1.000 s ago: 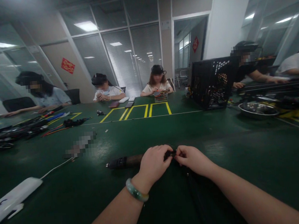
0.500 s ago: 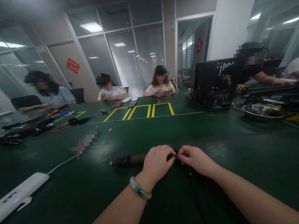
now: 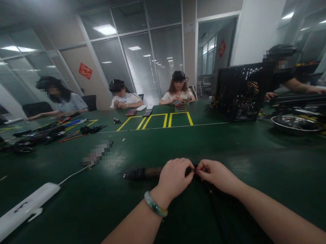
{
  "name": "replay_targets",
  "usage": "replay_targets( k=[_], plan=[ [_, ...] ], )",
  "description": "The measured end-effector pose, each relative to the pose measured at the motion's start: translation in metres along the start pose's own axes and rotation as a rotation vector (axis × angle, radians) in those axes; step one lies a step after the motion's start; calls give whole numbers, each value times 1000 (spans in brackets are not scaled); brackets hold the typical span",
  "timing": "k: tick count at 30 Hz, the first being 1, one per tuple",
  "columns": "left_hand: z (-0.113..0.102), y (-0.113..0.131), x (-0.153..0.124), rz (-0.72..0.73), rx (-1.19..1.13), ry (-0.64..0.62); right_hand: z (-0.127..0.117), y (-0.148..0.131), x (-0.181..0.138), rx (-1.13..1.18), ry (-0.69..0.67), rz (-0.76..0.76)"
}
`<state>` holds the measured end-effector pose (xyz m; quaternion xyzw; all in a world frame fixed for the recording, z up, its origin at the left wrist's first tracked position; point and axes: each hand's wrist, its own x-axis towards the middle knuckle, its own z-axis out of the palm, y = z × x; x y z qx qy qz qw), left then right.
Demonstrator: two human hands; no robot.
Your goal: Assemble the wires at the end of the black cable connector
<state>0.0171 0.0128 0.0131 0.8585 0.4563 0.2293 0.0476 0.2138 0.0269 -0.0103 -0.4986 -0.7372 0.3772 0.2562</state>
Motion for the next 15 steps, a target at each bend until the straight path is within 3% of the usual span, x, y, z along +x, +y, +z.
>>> replay_targets(
  k=[7, 15],
  plan=[
    [1, 0, -2, -11, -8, 31, -2, -3, -1, -9, -19, 3],
    [-3, 1, -1, 12, 40, -17, -7, -13, -4, -49, -50, 37]
  ],
)
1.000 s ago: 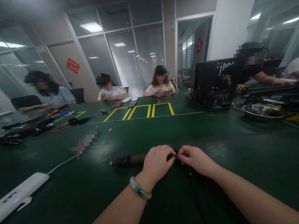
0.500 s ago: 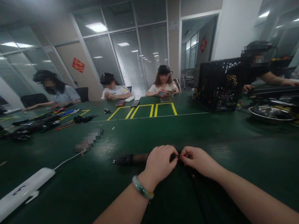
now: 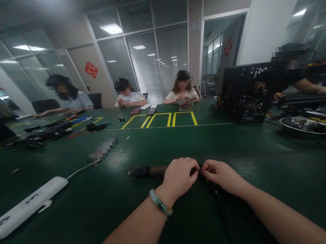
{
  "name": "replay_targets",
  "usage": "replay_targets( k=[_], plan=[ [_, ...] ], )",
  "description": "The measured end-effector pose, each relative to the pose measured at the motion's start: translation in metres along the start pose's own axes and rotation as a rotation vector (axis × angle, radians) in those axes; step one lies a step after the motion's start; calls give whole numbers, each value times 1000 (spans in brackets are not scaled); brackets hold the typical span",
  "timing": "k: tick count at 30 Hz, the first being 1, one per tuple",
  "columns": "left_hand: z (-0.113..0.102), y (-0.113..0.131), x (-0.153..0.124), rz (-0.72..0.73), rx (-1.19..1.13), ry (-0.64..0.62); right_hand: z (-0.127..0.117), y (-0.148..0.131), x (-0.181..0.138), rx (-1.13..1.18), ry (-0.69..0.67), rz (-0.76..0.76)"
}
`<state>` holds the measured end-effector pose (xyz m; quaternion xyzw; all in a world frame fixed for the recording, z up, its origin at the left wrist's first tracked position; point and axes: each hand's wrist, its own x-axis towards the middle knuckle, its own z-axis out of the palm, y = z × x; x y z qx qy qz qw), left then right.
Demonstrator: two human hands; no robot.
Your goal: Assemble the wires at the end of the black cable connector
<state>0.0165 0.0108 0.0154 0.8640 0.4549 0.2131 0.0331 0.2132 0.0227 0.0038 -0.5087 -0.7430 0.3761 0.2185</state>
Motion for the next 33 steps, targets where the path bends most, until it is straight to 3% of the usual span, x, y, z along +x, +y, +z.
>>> replay_targets(
  k=[33],
  plan=[
    [-2, 1, -1, 7, -32, 2, 3, 8, 3, 17, 2, -18]
  ],
)
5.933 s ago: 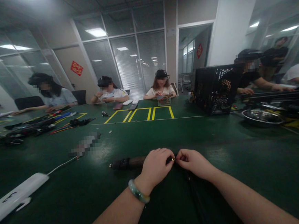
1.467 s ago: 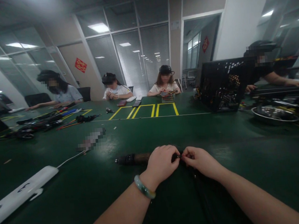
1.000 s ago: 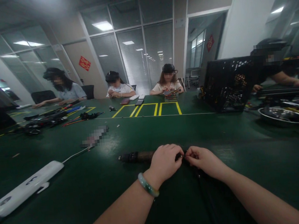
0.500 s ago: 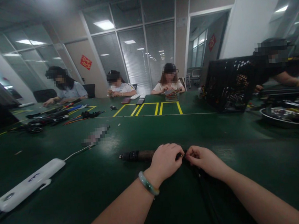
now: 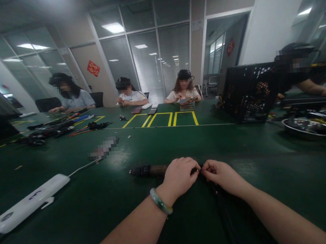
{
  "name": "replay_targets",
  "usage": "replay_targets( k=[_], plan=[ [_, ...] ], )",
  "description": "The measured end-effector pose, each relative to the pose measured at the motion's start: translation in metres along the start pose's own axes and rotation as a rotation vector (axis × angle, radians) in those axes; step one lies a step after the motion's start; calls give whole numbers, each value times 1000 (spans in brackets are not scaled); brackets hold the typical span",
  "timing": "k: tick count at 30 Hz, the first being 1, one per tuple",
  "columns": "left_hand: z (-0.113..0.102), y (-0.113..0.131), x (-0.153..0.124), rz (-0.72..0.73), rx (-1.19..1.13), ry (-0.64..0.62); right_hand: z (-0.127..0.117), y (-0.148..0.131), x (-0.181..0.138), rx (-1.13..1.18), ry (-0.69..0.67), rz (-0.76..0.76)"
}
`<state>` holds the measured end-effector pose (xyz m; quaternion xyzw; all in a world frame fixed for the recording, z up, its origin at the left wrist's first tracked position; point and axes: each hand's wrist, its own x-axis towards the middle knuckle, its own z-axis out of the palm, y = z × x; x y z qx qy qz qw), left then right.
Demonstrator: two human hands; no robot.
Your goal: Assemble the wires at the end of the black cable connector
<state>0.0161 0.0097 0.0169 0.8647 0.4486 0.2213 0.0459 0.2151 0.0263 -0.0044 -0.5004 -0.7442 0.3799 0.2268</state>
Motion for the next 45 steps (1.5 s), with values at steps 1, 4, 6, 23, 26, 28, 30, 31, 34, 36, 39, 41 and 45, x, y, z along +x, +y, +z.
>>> replay_targets(
  k=[1, 4, 6, 23, 26, 28, 30, 31, 34, 36, 39, 41, 45],
  plan=[
    [0, 0, 0, 3, 2, 5, 0, 1, 0, -1, 3, -7],
    [1, 0, 0, 14, 17, 10, 2, 4, 2, -7, 18, -29],
    [1, 0, 0, 18, 18, 11, 3, 4, 2, -8, 23, -28],
    [1, 0, 1, -2, 13, -7, -1, -4, -2, -9, 11, 11],
    [1, 0, 0, 4, 11, 4, 0, -2, -1, -8, 21, -3],
    [1, 0, 0, 4, 7, 15, 2, 0, 0, 3, 22, -3],
    [2, 1, 0, -2, 9, 24, 3, 3, 1, 14, 22, -4],
    [2, 1, 0, -6, 12, 27, 3, 4, 1, 19, 22, -6],
    [2, 2, 1, -15, 23, 27, 4, 6, 2, 29, 29, -18],
    [2, 2, 1, -17, 19, 24, 4, 5, 2, 29, 33, -19],
    [1, 2, 0, -20, 6, 24, 3, 4, 1, 20, 34, -5],
    [1, 2, 0, -22, -4, 30, 3, 3, 1, 16, 35, 0],
    [1, 1, 0, -24, -13, 41, 1, 2, 0, 13, 29, -14]
  ],
)
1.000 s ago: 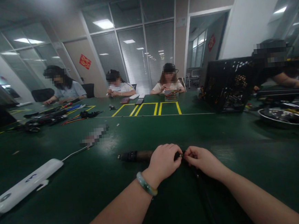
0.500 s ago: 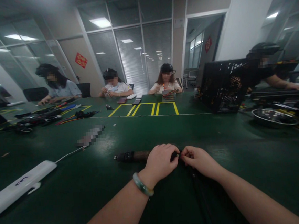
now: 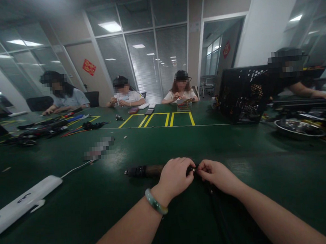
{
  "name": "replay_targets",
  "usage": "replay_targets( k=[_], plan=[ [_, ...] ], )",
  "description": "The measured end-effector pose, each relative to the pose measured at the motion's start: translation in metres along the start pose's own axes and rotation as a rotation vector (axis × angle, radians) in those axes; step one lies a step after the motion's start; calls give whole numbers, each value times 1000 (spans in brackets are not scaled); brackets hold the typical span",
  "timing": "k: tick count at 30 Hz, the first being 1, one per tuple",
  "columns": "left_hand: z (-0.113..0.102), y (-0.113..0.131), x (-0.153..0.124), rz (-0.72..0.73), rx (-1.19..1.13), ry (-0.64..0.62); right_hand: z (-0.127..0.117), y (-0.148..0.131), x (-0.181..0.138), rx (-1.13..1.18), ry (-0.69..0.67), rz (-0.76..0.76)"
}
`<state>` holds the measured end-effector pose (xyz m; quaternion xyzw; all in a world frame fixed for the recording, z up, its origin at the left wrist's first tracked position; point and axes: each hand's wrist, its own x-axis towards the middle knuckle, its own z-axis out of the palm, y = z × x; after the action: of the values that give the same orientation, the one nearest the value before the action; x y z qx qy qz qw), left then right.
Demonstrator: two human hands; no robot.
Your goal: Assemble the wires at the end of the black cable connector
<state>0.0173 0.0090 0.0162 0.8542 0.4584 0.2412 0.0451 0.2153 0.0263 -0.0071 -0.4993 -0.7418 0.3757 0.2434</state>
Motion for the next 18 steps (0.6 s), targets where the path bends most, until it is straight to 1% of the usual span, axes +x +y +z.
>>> replay_targets(
  k=[10, 18],
  plan=[
    [-1, -1, 0, 17, -2, -21, -2, -3, -1, -1, -27, 19],
    [2, -4, 1, 46, 19, -19, -1, -3, 0, -1, -5, -3]
  ],
)
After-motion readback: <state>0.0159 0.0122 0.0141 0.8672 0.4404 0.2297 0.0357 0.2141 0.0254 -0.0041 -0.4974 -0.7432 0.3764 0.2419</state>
